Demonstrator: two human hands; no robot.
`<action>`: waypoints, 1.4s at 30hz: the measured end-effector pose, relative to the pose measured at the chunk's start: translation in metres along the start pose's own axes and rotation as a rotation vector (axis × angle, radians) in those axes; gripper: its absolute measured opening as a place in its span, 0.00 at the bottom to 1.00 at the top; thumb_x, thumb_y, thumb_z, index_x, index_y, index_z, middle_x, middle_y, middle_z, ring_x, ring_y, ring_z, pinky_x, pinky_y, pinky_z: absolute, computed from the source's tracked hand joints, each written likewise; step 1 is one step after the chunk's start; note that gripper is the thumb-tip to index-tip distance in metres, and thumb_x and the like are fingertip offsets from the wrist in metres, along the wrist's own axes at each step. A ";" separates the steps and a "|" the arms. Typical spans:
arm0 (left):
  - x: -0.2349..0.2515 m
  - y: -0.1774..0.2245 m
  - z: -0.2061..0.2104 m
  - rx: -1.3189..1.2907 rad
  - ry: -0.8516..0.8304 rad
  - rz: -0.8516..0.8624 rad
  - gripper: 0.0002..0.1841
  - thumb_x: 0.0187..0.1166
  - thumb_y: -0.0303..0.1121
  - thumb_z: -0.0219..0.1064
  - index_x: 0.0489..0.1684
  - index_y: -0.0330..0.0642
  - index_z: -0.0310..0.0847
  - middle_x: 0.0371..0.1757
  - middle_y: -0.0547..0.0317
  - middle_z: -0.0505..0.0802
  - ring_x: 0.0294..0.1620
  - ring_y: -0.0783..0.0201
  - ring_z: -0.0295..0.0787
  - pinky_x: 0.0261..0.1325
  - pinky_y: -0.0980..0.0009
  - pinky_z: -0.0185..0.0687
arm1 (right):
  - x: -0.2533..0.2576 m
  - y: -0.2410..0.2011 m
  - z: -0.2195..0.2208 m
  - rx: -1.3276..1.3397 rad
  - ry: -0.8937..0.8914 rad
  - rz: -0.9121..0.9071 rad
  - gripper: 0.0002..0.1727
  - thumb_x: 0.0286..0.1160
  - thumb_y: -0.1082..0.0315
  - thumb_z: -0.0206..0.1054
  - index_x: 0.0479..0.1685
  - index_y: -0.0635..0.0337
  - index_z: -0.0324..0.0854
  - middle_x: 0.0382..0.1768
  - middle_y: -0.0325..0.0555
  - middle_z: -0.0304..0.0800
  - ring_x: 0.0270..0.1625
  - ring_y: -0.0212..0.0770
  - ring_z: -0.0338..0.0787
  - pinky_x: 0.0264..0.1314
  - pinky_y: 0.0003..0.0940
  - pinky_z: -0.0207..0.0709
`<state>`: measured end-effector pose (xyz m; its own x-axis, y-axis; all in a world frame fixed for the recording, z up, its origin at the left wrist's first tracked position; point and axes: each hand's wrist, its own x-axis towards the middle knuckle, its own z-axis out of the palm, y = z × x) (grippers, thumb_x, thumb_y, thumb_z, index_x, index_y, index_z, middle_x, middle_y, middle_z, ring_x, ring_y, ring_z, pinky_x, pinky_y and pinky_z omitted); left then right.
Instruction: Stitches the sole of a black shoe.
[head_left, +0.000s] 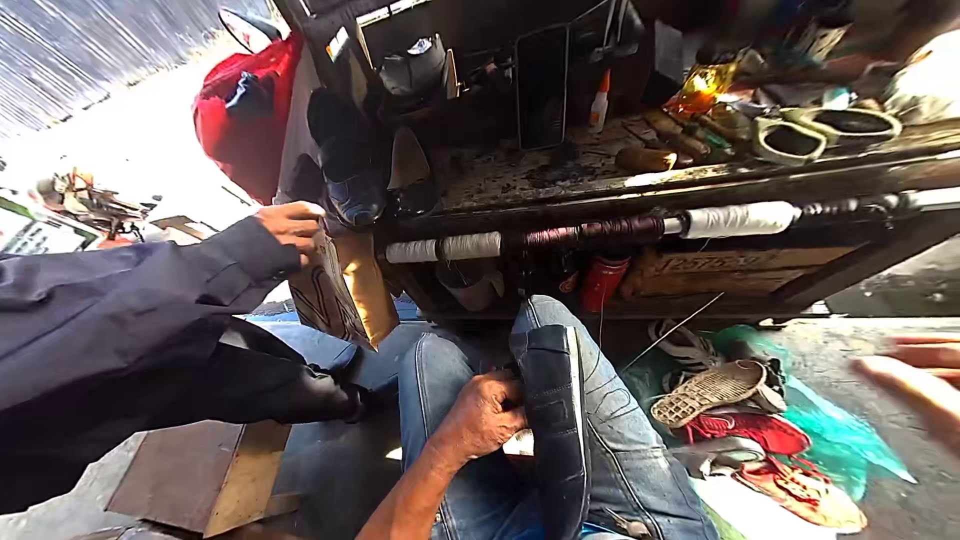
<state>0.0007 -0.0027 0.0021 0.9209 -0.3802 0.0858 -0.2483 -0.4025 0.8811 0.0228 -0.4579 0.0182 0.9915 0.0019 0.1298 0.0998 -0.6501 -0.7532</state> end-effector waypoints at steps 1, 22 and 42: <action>0.002 0.003 0.000 0.016 -0.013 -0.011 0.07 0.72 0.31 0.72 0.29 0.36 0.93 0.39 0.55 0.94 0.47 0.69 0.90 0.56 0.69 0.85 | -0.002 -0.030 0.031 0.114 -0.070 -0.008 0.27 0.76 0.47 0.70 0.57 0.64 0.84 0.53 0.54 0.90 0.44 0.40 0.91 0.46 0.41 0.88; 0.023 0.025 -0.067 -0.983 0.285 -0.112 0.30 0.96 0.45 0.27 0.66 0.49 0.82 0.39 0.66 0.91 0.44 0.65 0.91 0.58 0.60 0.90 | -0.016 -0.142 0.152 0.205 -0.587 -0.085 0.28 0.61 0.33 0.78 0.18 0.46 0.79 0.12 0.29 0.74 0.17 0.28 0.73 0.21 0.31 0.64; 0.018 -0.004 -0.089 -0.549 0.095 -0.358 0.23 0.90 0.60 0.46 0.48 0.61 0.85 0.32 0.79 0.87 0.29 0.79 0.85 0.37 0.79 0.86 | -0.012 -0.135 0.157 0.482 -0.607 -0.057 0.19 0.61 0.59 0.83 0.20 0.52 0.75 0.12 0.32 0.70 0.15 0.26 0.68 0.17 0.24 0.59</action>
<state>0.0450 0.0664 0.0420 0.9468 -0.2168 -0.2378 0.2441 0.0020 0.9698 0.0100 -0.2508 0.0173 0.8417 0.5316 -0.0946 0.0391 -0.2346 -0.9713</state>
